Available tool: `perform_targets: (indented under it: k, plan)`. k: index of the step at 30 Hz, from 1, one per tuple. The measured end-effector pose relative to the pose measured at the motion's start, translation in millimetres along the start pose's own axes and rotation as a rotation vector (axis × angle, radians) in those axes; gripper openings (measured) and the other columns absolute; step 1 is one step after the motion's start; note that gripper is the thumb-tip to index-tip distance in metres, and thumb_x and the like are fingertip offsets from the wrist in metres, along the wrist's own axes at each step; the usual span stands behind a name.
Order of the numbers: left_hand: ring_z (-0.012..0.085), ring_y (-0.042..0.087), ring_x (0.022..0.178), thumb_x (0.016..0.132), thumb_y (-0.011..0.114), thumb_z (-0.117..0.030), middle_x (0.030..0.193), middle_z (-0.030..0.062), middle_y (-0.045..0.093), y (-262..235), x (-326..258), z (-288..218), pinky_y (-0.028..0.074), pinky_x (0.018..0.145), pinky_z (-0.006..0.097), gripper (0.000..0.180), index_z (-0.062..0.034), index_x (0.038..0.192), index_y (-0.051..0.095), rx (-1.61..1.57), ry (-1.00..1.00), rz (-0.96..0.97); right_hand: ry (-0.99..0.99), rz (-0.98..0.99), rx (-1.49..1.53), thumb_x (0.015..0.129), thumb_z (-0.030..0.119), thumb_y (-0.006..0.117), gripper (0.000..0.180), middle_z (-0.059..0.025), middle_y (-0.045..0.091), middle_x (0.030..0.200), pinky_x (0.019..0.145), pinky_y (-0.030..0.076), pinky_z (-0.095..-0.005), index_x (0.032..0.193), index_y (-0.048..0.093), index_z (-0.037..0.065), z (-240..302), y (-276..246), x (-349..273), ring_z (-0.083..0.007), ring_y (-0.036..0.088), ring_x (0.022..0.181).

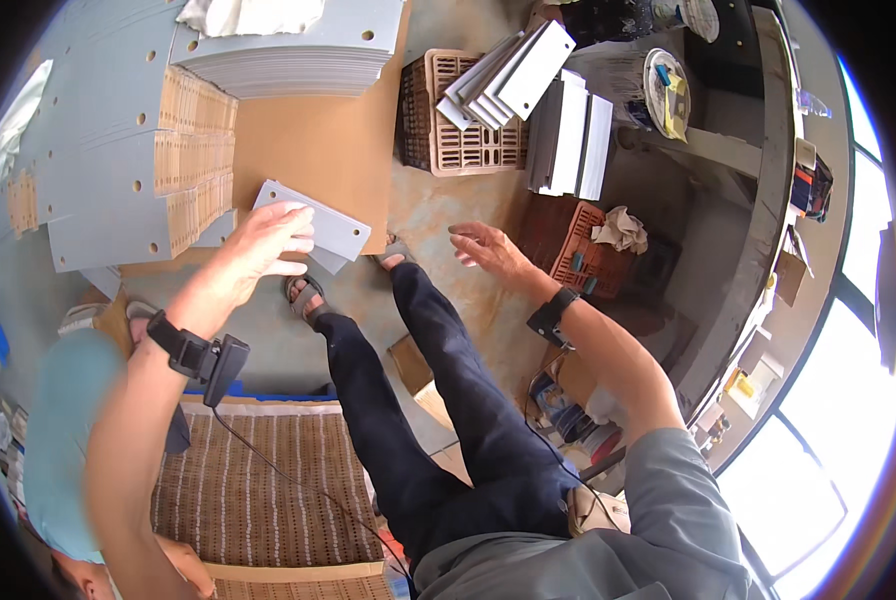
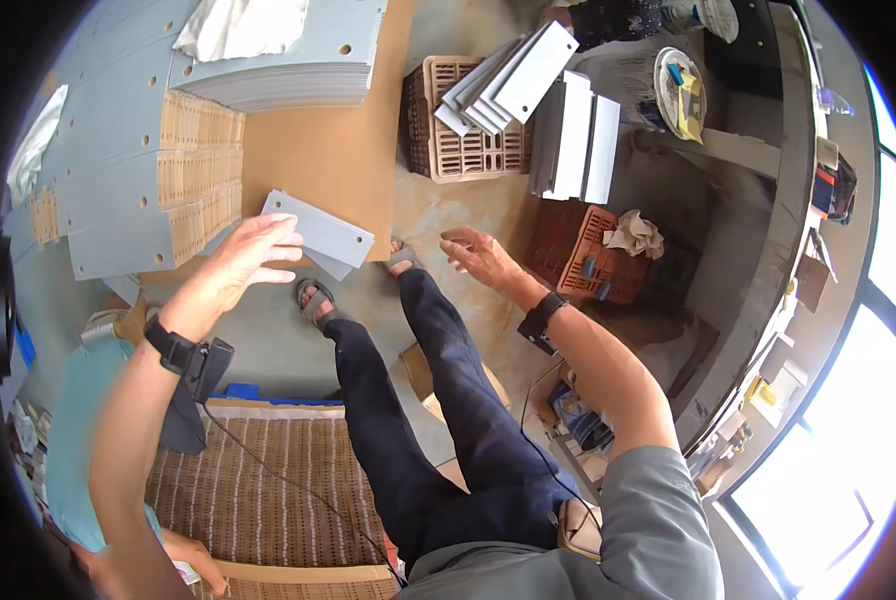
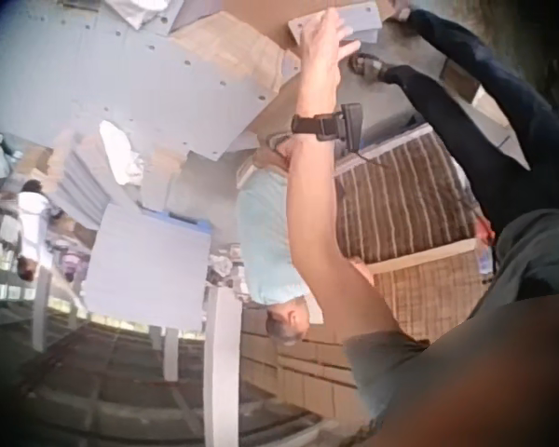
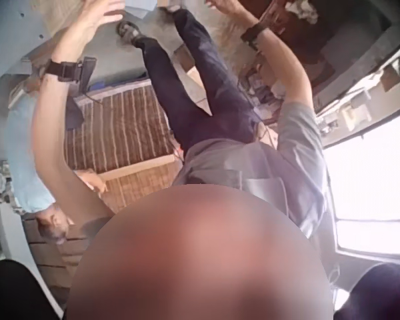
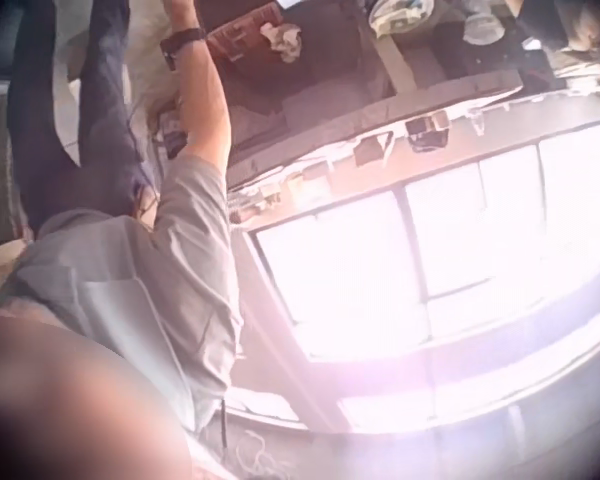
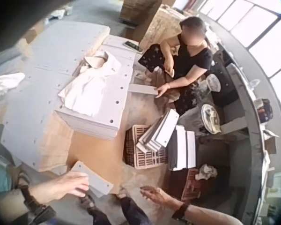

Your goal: Cleaning and inspecting small furniture panels using a cloth and an abrasive block in a manufacturing setting.

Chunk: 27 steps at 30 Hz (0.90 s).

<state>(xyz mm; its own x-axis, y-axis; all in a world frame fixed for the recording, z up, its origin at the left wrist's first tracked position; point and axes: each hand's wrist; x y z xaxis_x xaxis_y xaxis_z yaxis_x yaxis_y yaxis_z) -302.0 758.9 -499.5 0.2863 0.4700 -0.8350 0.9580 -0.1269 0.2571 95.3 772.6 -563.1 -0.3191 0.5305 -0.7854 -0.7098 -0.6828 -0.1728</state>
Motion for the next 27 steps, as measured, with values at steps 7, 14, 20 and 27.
perform_targets:
  k: [7, 14, 20, 27]
  plan:
    - [0.0295, 0.061, 0.113, 0.099, 0.06, -0.039, 0.132, 0.0233, 0.054, 67, 23, -25, 0.059, 0.084, 0.042, 0.076, 0.0029, 0.151, 0.024, -0.092, -0.063, 0.021, -0.023, -0.326, 0.011, 0.095, 0.03, 0.061, 0.073, -0.0179, 0.069, 0.095, 0.07, 0.056, -0.0329, 0.152, 0.025, 0.001, 4, -60, 16, -0.0194, 0.069, 0.079]
    - [0.0235, 0.062, 0.105, 0.1, 0.058, -0.036, 0.122, 0.0171, 0.057, 142, 108, -56, 0.058, 0.083, 0.039, 0.063, 0.0001, 0.145, 0.035, -0.212, 0.005, 0.073, -0.151, -0.628, -0.104, 0.091, 0.029, 0.065, 0.071, -0.0113, 0.068, 0.082, 0.071, 0.058, -0.0327, 0.148, 0.033, 0.0, 12, -239, 149, -0.0196, 0.069, 0.075]
    - [0.0289, 0.057, 0.117, 0.097, 0.062, -0.038, 0.133, 0.0184, 0.052, 139, 126, 37, 0.051, 0.095, 0.044, 0.065, -0.0005, 0.144, 0.037, -0.522, 0.029, -0.324, -0.258, -0.435, 0.034, 0.096, 0.029, 0.061, 0.038, -0.0132, 0.067, 0.081, 0.066, 0.053, -0.0326, 0.12, 0.062, -0.001, 41, -125, 139, -0.0182, 0.067, 0.074]
    - [0.0315, 0.048, 0.129, 0.093, 0.063, -0.052, 0.137, 0.0183, 0.048, 83, 153, 242, 0.049, 0.092, 0.041, 0.072, -0.0009, 0.139, 0.042, -0.744, -0.115, -0.852, -0.228, 0.065, -0.177, 0.087, 0.038, 0.072, 0.054, -0.0213, 0.065, 0.113, 0.091, 0.053, -0.0406, 0.125, 0.059, 0.001, -31, 54, 169, -0.0309, 0.065, 0.104]
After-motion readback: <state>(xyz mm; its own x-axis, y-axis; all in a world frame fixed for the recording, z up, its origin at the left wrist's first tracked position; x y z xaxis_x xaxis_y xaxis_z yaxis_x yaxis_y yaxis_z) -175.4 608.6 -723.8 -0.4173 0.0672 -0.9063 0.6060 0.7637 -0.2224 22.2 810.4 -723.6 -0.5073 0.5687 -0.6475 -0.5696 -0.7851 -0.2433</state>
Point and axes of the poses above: each hand's wrist, its own x-axis towards the middle knuckle, its own y-axis out of the palm, z = x × y
